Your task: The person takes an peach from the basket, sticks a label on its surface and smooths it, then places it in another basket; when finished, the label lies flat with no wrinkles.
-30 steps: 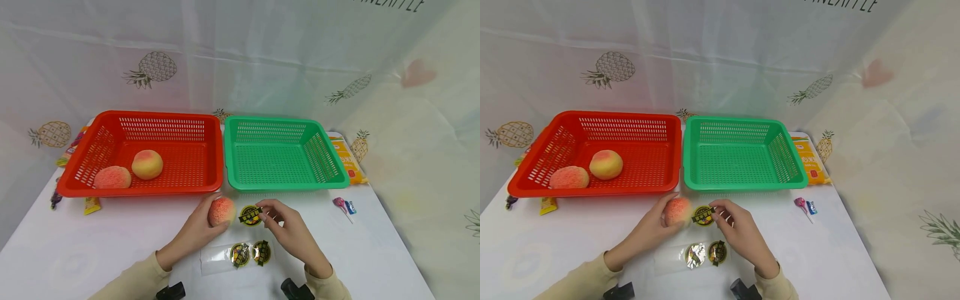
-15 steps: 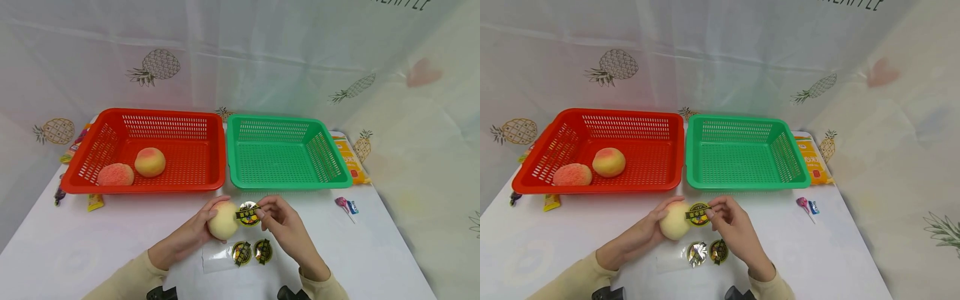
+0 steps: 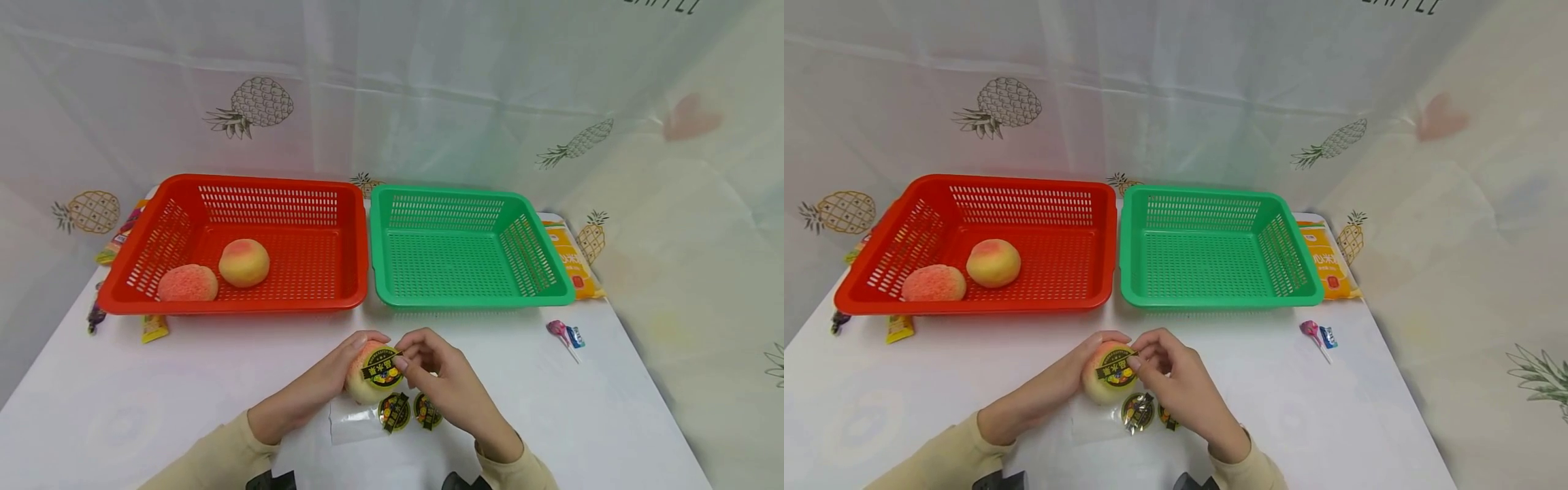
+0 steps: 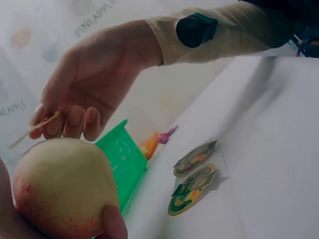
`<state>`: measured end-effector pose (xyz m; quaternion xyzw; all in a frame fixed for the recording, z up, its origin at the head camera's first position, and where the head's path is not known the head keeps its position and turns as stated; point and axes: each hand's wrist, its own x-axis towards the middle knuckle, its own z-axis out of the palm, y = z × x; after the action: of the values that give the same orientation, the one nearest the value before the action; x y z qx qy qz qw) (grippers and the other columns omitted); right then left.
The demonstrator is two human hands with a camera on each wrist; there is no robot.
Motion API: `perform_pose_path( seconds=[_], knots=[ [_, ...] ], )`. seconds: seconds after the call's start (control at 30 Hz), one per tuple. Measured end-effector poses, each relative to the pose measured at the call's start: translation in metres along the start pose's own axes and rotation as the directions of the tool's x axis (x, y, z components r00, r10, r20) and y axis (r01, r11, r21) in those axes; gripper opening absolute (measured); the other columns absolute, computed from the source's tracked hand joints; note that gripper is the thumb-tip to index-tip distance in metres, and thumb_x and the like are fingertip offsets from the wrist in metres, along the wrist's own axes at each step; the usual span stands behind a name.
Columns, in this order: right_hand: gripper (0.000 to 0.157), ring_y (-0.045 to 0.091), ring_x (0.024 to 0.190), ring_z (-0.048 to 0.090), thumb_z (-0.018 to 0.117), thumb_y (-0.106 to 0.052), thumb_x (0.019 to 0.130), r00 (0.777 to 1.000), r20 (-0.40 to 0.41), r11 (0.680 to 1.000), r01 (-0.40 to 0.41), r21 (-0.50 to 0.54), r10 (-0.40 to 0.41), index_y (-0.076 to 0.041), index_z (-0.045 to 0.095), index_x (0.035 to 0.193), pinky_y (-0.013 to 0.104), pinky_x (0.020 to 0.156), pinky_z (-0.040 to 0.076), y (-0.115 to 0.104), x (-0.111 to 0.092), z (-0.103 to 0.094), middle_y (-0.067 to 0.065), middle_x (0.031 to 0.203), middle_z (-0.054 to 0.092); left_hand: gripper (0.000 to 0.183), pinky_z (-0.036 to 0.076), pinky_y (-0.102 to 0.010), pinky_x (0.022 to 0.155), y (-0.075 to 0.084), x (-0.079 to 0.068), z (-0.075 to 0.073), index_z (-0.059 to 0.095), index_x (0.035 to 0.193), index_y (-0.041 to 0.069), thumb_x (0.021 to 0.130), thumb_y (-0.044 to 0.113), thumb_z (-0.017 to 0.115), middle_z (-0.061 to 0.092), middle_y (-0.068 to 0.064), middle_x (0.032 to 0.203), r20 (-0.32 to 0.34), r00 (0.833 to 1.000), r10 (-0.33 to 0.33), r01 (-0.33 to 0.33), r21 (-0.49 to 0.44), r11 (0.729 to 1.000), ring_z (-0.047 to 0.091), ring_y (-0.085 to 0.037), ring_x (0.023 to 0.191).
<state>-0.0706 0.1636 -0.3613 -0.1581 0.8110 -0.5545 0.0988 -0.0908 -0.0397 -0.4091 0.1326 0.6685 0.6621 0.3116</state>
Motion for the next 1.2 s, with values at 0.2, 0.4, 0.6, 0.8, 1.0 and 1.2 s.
perform_pose_path(
  seconds=[0.2,0.4,0.6,0.8,1.0,1.2],
  knots=[
    [0.018,0.014,0.059,0.053,0.057,-0.029,0.086,1.0,-0.013,0.999,0.003,-0.032,-0.004,-0.017,0.053,0.1,0.025,0.051,0.043,0.003,0.001,0.002,0.001,0.077,0.057,0.043,0.024,-0.037,0.098,0.001,0.003,0.001,0.042,0.124,0.027,0.092,0.052,0.028,0.053,0.005,0.115,-0.025,0.998,0.062,-0.061,0.069,0.996,0.041,-0.014,0.114],
    [0.016,0.011,0.059,0.052,0.057,-0.026,0.086,1.0,-0.022,0.997,-0.004,-0.075,0.003,-0.017,0.053,0.099,0.024,0.052,0.043,0.001,0.001,0.003,0.0,0.075,0.057,0.033,0.029,-0.036,0.095,0.0,0.003,0.002,0.041,0.123,0.026,0.093,0.04,0.039,0.053,0.001,0.113,-0.02,0.995,0.101,-0.099,0.069,0.993,0.047,-0.016,0.107],
    [0.015,0.009,0.059,0.051,0.057,-0.024,0.086,1.0,-0.027,0.995,0.003,-0.099,-0.005,-0.016,0.053,0.098,0.023,0.051,0.043,-0.002,0.0,0.005,0.0,0.075,0.057,0.035,0.034,-0.034,0.09,0.0,0.004,0.003,0.042,0.122,0.027,0.09,0.039,0.046,0.051,-0.001,0.113,-0.027,0.995,0.092,-0.09,0.062,0.994,0.05,-0.017,0.103],
    [0.019,0.009,0.06,0.052,0.056,-0.035,0.085,0.995,-0.095,0.989,0.006,-0.145,-0.019,-0.023,0.053,0.099,0.024,0.052,0.043,0.011,0.001,0.009,-0.006,0.076,0.057,0.033,0.037,-0.033,0.086,0.0,0.005,0.007,0.042,0.121,0.027,0.09,0.038,0.046,0.052,-0.003,0.11,-0.089,0.989,0.117,-0.106,0.125,0.987,0.051,-0.016,0.098],
    [0.022,0.01,0.064,0.053,0.055,-0.038,0.085,0.988,-0.144,0.987,-0.084,-0.139,0.064,-0.023,0.053,0.101,0.023,0.056,0.043,0.005,0.004,0.015,-0.005,0.079,0.054,0.03,0.038,-0.035,0.088,0.0,0.005,0.014,0.038,0.12,0.026,0.091,0.031,0.047,0.051,0.0,0.108,-0.216,0.958,0.191,-0.142,0.221,0.965,0.051,-0.012,0.097],
    [0.027,0.006,0.059,0.047,0.055,-0.028,0.087,0.983,-0.115,0.988,-0.15,-0.047,0.143,-0.011,0.048,0.108,0.019,0.051,0.038,-0.016,0.006,0.018,0.0,0.074,0.044,0.035,0.039,-0.033,0.086,0.006,0.002,0.023,0.031,0.121,0.022,0.091,0.028,0.048,0.047,-0.001,0.11,-0.278,0.926,0.254,-0.174,0.283,0.943,0.048,-0.011,0.098]
  ],
)
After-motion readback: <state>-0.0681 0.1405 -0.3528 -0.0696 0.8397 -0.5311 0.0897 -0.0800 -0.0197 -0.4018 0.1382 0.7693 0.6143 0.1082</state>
